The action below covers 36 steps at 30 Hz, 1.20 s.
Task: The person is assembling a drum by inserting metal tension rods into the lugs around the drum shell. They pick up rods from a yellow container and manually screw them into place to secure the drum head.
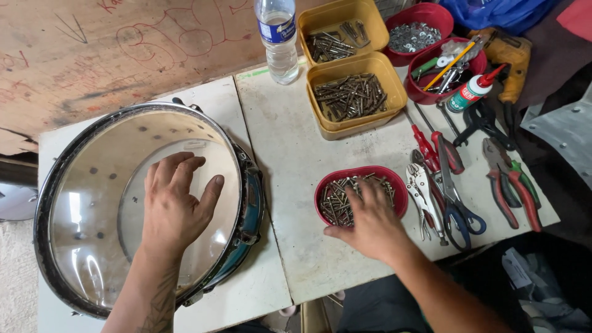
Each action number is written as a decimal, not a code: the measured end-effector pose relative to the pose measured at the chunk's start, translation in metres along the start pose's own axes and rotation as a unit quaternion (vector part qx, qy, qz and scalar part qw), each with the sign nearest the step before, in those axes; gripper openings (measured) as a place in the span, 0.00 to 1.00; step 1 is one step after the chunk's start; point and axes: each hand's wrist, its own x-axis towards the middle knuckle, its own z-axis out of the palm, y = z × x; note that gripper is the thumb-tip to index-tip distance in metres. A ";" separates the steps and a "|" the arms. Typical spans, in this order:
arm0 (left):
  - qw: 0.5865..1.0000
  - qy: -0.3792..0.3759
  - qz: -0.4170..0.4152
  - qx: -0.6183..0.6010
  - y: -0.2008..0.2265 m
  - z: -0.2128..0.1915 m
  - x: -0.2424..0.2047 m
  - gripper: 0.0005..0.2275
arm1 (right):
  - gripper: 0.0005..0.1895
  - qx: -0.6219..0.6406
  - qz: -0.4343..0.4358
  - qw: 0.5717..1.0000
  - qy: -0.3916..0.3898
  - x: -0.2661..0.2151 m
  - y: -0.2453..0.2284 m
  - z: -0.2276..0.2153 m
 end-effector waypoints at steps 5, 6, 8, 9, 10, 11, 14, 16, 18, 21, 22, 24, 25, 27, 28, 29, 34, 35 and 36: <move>0.999 0.011 0.051 0.006 -0.005 0.001 0.001 0.17 | 0.49 0.019 -0.015 1.000 0.009 -0.006 -0.011 0.039; 0.996 0.021 0.088 0.013 -0.007 0.000 0.001 0.16 | 0.52 0.017 -0.017 1.000 0.000 -0.005 -0.008 0.051; 0.996 0.018 0.085 0.016 -0.007 0.000 0.001 0.16 | 0.51 0.026 -0.037 0.999 0.030 -0.011 -0.005 0.060; 0.997 0.016 0.079 0.019 -0.007 0.000 0.001 0.16 | 0.50 0.033 -0.058 0.996 0.059 -0.014 -0.004 0.065; 0.996 0.016 0.080 0.019 -0.008 0.000 0.001 0.16 | 0.50 0.033 -0.057 0.996 0.060 -0.018 -0.006 0.064; 0.997 0.017 0.080 0.017 -0.008 0.000 0.001 0.16 | 0.49 0.035 -0.073 0.995 0.066 -0.022 -0.007 0.063; 0.997 0.017 0.075 0.015 -0.008 0.000 0.000 0.16 | 0.46 0.047 -0.096 0.991 0.078 -0.031 -0.011 0.059; 0.997 0.018 0.071 0.017 -0.008 0.000 0.000 0.16 | 0.45 0.059 -0.103 0.989 0.086 -0.033 -0.009 0.060; 0.997 0.024 0.078 0.015 -0.009 0.000 0.000 0.15 | 0.50 0.025 -0.073 0.993 0.090 -0.032 -0.005 0.065; 0.998 0.017 0.066 0.016 -0.008 0.000 -0.001 0.16 | 0.54 -0.040 0.102 0.994 -0.007 -0.015 0.000 0.053; 0.998 0.016 0.066 0.015 -0.009 0.000 -0.001 0.16 | 0.54 -0.039 0.102 0.994 -0.007 -0.008 0.001 0.049; 0.997 0.022 0.079 0.016 -0.008 0.000 0.000 0.16 | 0.57 -0.057 0.144 0.987 -0.030 0.006 0.003 0.041; 0.996 0.021 0.080 0.015 -0.007 -0.001 0.000 0.16 | 0.57 -0.056 0.145 0.987 -0.030 0.007 -0.002 0.037; 0.998 0.006 0.060 0.019 -0.004 -0.002 0.001 0.16 | 0.54 -0.028 0.133 0.989 -0.061 0.010 -0.011 0.030; 0.998 0.007 0.062 0.018 -0.005 -0.002 0.002 0.16 | 0.54 -0.028 0.134 0.989 -0.059 0.008 -0.021 0.025; 0.998 0.011 0.064 0.020 -0.006 -0.001 0.002 0.16 | 0.52 -0.023 0.125 0.988 -0.084 0.006 -0.031 0.020; 0.998 0.008 0.057 0.024 -0.007 -0.002 0.000 0.17 | 0.53 0.006 0.083 0.993 -0.082 0.003 -0.053 0.045; 0.998 0.010 0.055 0.023 -0.007 -0.001 0.001 0.16 | 0.54 0.017 0.069 0.994 -0.080 0.002 -0.057 0.047; 0.998 0.010 0.053 0.021 -0.006 -0.001 0.000 0.16 | 0.55 0.028 0.057 0.995 -0.080 0.000 -0.061 0.050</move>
